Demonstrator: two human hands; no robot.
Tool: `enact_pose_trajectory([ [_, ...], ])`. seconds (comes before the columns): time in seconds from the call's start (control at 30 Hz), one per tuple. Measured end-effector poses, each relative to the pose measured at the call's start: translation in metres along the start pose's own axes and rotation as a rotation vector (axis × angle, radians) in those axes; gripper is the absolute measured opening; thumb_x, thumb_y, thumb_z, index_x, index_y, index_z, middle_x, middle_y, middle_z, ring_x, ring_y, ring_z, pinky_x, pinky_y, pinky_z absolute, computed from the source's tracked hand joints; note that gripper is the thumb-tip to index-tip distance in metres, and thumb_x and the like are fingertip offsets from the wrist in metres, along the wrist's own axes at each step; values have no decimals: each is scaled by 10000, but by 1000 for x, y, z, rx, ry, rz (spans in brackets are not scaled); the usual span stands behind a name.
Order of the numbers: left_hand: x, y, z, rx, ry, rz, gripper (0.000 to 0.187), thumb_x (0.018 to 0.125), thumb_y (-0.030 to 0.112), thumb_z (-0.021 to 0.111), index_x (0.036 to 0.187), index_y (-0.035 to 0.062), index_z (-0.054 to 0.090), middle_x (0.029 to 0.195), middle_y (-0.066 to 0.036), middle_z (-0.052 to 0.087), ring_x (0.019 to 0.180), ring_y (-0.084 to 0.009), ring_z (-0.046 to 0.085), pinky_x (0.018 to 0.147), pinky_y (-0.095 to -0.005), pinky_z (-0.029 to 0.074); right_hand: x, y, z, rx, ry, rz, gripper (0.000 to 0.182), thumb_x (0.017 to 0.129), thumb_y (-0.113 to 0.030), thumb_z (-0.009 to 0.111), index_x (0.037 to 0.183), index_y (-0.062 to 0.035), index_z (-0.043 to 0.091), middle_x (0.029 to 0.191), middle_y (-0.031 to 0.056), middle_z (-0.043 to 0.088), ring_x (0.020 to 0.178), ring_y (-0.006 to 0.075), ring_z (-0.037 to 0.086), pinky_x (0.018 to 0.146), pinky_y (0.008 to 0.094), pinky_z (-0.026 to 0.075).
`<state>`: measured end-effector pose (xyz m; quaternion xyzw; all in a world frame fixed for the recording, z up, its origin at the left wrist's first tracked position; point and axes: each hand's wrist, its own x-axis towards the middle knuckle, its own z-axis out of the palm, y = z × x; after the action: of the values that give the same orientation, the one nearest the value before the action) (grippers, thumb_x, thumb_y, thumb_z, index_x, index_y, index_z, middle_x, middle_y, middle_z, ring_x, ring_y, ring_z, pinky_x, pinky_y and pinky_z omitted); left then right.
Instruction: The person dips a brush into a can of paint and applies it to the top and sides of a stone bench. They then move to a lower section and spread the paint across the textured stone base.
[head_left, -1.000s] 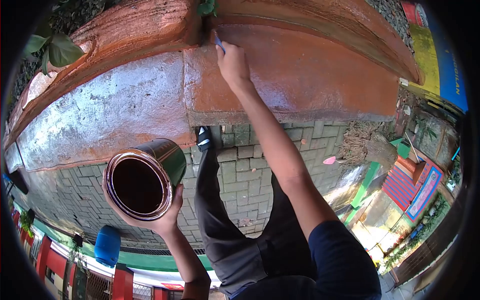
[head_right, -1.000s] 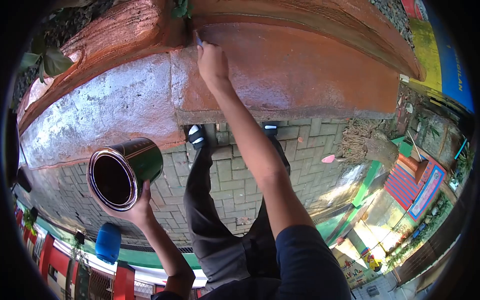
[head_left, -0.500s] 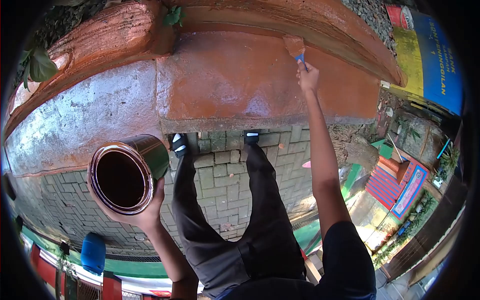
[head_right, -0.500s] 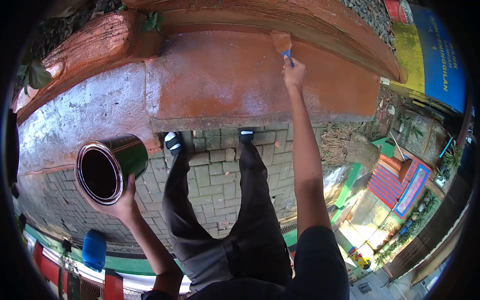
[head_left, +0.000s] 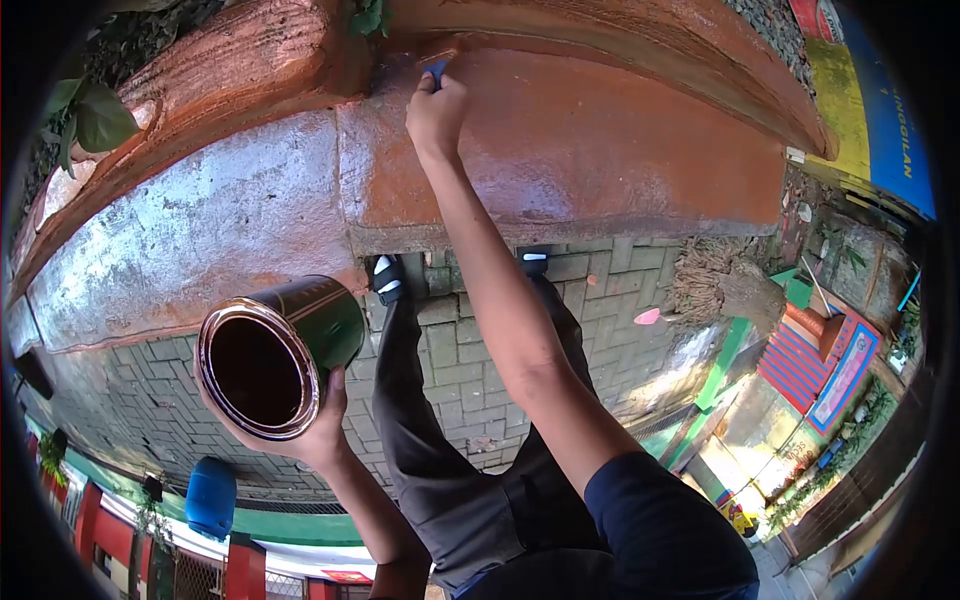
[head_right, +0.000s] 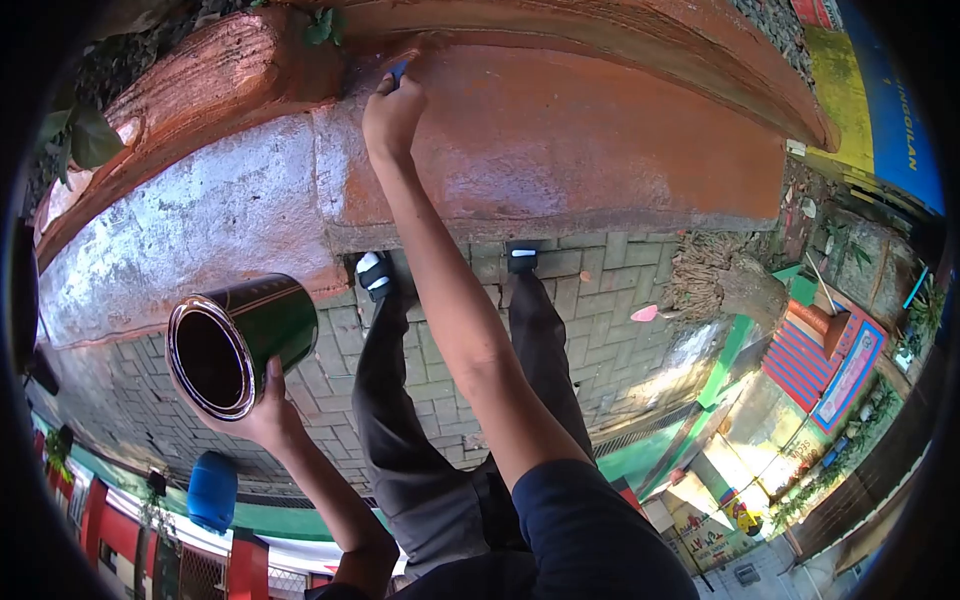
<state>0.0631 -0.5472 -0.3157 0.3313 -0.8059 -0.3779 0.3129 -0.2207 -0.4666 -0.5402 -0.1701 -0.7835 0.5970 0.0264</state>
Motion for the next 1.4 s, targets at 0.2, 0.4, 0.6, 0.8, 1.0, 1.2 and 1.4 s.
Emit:
enact_pose_trajectory([
  [0.2,15,-26,-37,127,28,28,1074,576,196,901,1419,-57,287,1377,-175,432,1254,-274,449,1089,-427,350,-26,-52,-19,-516,-401,-439,270,907,-185,579,778,52,596,719,266,599,708,440,598,623,472,446],
  [0.4,21,-35,-44,163,63,22,1046,558,110,884,1418,-38,306,1369,-160,442,1243,-260,457,1085,-418,358,55,-56,-78,-605,-657,-307,316,923,-247,597,733,5,601,554,39,505,505,126,461,505,297,382],
  [0.6,10,-8,-22,142,64,11,1001,532,-70,819,1405,-39,331,1370,-168,450,1227,-259,473,1084,-401,369,124,-48,-152,-578,-739,-127,312,899,-274,630,785,15,661,606,24,574,564,103,509,565,311,425],
  [0.8,-23,37,33,156,41,39,951,571,-18,838,1388,-50,352,1349,-175,476,1218,-269,488,1058,-401,402,219,3,-295,-590,-646,9,265,916,-296,631,830,-50,680,623,-34,526,472,22,415,398,216,287],
  [1.0,-74,104,126,96,27,-13,885,618,58,817,1377,-57,376,1337,-179,490,1187,-273,514,1035,-410,429,301,41,-431,-333,-314,163,233,902,-284,660,918,-52,670,643,-44,537,454,6,391,369,190,242],
  [1.2,-118,172,229,31,26,-27,873,626,58,796,1377,-63,368,1327,-189,494,1175,-292,523,1029,-413,439,393,67,-578,-306,-244,170,241,887,-288,678,943,-53,671,645,-44,546,460,6,406,376,188,255],
  [1.4,-146,228,313,-10,-127,20,836,675,95,784,1366,-95,354,1320,-215,491,1145,-298,529,998,-409,457,502,74,-718,-469,65,164,210,858,-254,707,835,-46,693,623,16,592,466,44,500,415,225,372],
])
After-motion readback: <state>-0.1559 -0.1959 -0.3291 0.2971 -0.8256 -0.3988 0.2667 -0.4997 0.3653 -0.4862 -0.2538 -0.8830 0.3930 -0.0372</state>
